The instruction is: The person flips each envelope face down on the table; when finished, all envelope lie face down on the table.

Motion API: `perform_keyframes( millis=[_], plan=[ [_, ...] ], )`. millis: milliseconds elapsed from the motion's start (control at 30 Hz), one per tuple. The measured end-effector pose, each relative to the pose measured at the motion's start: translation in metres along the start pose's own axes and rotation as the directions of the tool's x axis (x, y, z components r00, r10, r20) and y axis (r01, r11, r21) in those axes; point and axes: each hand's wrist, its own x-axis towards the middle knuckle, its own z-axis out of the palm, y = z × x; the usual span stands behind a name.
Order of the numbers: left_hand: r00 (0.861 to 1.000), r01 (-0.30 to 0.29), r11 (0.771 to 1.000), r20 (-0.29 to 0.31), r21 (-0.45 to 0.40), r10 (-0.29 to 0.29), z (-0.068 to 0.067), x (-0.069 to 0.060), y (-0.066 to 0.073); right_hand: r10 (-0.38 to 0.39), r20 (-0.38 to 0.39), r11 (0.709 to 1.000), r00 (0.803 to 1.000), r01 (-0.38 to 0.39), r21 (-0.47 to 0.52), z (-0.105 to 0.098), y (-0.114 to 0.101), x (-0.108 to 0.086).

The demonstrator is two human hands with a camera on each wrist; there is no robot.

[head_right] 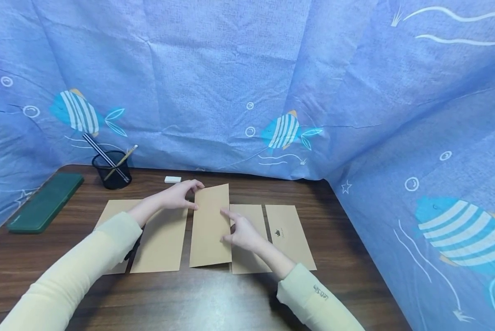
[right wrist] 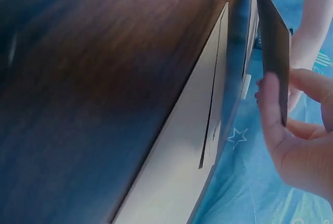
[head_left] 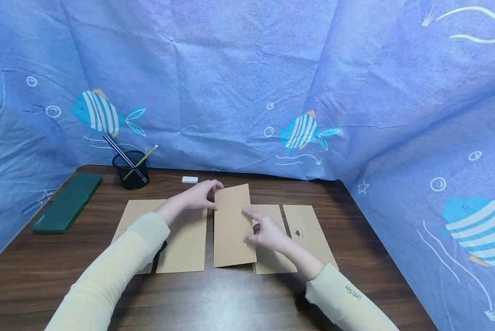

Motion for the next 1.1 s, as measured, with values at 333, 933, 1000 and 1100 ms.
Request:
perform_keyframes(
  millis=[333,933,1000,1100],
  plan=[
    [0.998,0.056,0.988,0.018,0.141,-0.059,0.011,-0.009,-0.003,0.026,0.040,0.972,0.999,-0.016,-0.234,0.011,0.007,0.003],
    [0.989,0.081,0.949,0.094,0.305,-0.114,0.026,-0.012,-0.002,0.112,0.136,0.905,0.984,-0.044,-0.424,0.016,0.003,0.006],
    [0.988,0.085,0.946,0.100,0.312,-0.121,0.026,-0.012,-0.001,0.114,0.145,0.900,0.983,-0.040,-0.434,0.016,0.005,0.007],
    [0.984,0.095,0.942,0.111,0.323,-0.138,0.024,-0.011,0.001,0.104,0.148,0.895,0.984,-0.027,-0.446,0.016,0.008,0.007]
  ],
)
